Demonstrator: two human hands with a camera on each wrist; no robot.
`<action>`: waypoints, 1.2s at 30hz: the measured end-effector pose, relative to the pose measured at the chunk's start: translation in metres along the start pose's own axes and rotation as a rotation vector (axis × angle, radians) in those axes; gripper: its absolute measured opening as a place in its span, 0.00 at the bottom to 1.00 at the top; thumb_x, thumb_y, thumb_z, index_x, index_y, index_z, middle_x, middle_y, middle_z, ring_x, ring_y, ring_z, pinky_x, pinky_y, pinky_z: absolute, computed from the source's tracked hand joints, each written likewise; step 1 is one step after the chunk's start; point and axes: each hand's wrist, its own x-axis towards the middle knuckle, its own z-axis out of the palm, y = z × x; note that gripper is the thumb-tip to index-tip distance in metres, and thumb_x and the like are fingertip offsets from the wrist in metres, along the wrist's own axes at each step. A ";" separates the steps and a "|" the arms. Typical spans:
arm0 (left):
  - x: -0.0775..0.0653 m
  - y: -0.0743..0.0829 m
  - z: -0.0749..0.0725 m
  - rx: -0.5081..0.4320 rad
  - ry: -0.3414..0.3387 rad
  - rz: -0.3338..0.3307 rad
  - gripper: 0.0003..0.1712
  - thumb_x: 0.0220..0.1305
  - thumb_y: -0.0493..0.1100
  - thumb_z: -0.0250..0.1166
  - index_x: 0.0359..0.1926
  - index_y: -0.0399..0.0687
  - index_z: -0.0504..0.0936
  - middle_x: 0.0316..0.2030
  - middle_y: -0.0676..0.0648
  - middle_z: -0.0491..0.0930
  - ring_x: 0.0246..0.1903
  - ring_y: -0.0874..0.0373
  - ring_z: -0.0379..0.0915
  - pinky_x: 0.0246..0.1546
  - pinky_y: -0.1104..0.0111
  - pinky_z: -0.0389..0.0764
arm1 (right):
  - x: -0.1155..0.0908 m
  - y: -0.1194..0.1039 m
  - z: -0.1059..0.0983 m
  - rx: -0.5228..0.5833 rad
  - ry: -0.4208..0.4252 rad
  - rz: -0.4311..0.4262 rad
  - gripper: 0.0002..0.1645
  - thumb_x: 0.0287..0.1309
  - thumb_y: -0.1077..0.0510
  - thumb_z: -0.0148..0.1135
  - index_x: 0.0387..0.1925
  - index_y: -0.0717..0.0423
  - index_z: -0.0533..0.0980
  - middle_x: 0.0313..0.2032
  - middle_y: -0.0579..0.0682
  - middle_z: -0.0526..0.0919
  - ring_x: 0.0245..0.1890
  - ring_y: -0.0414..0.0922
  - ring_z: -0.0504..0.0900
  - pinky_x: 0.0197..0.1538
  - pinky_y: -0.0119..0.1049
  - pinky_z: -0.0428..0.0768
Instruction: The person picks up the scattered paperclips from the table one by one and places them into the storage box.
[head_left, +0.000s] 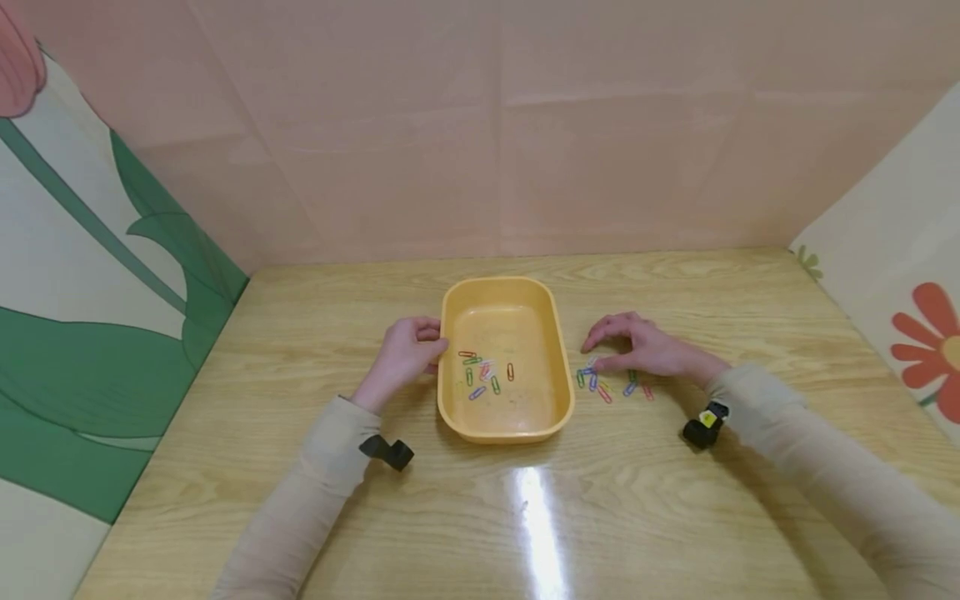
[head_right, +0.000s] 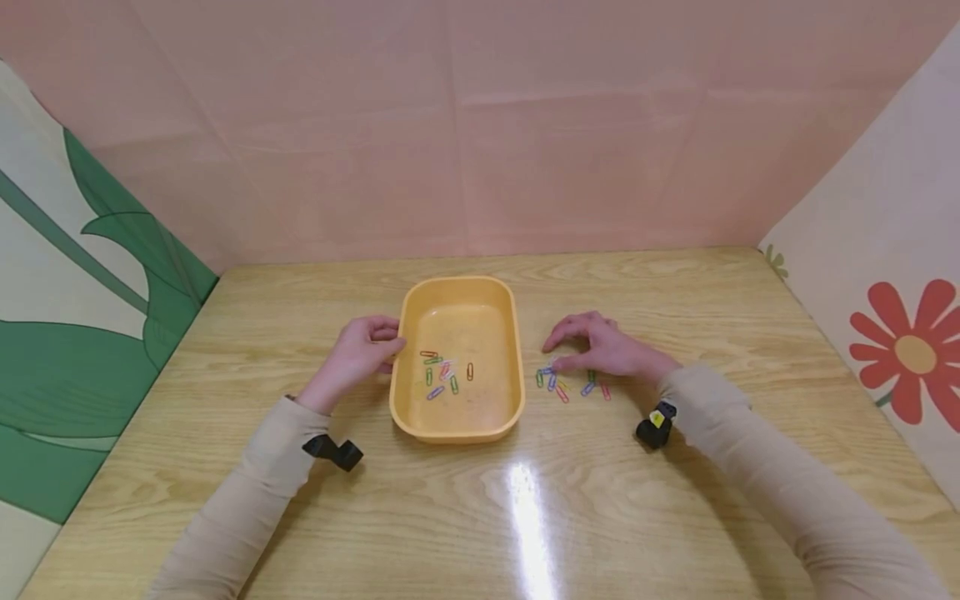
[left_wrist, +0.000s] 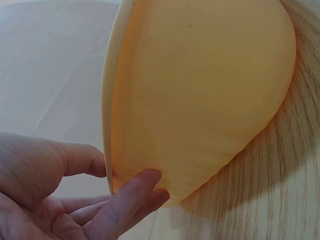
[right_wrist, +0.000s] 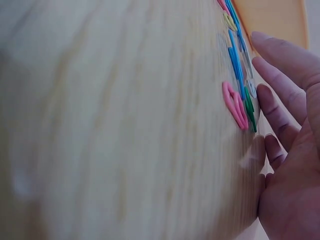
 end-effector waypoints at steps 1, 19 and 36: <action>0.000 0.000 0.000 0.000 0.000 0.000 0.20 0.65 0.33 0.59 0.57 0.31 0.73 0.50 0.34 0.78 0.41 0.46 0.81 0.33 0.64 0.86 | 0.001 0.005 0.001 -0.012 0.005 0.003 0.15 0.52 0.52 0.72 0.43 0.46 0.82 0.50 0.45 0.77 0.56 0.50 0.61 0.58 0.55 0.52; -0.001 0.002 0.001 0.012 0.010 -0.017 0.21 0.66 0.34 0.59 0.58 0.32 0.72 0.49 0.36 0.79 0.41 0.48 0.80 0.33 0.66 0.86 | 0.003 0.014 0.004 -0.042 0.026 -0.047 0.03 0.57 0.56 0.68 0.34 0.46 0.81 0.47 0.48 0.77 0.55 0.52 0.60 0.56 0.56 0.50; -0.003 0.004 0.000 0.010 0.001 -0.005 0.21 0.66 0.34 0.59 0.58 0.31 0.72 0.49 0.35 0.78 0.42 0.46 0.80 0.36 0.60 0.86 | 0.005 0.003 -0.003 0.088 -0.027 -0.074 0.04 0.62 0.65 0.59 0.39 0.61 0.77 0.41 0.57 0.79 0.45 0.51 0.73 0.51 0.36 0.71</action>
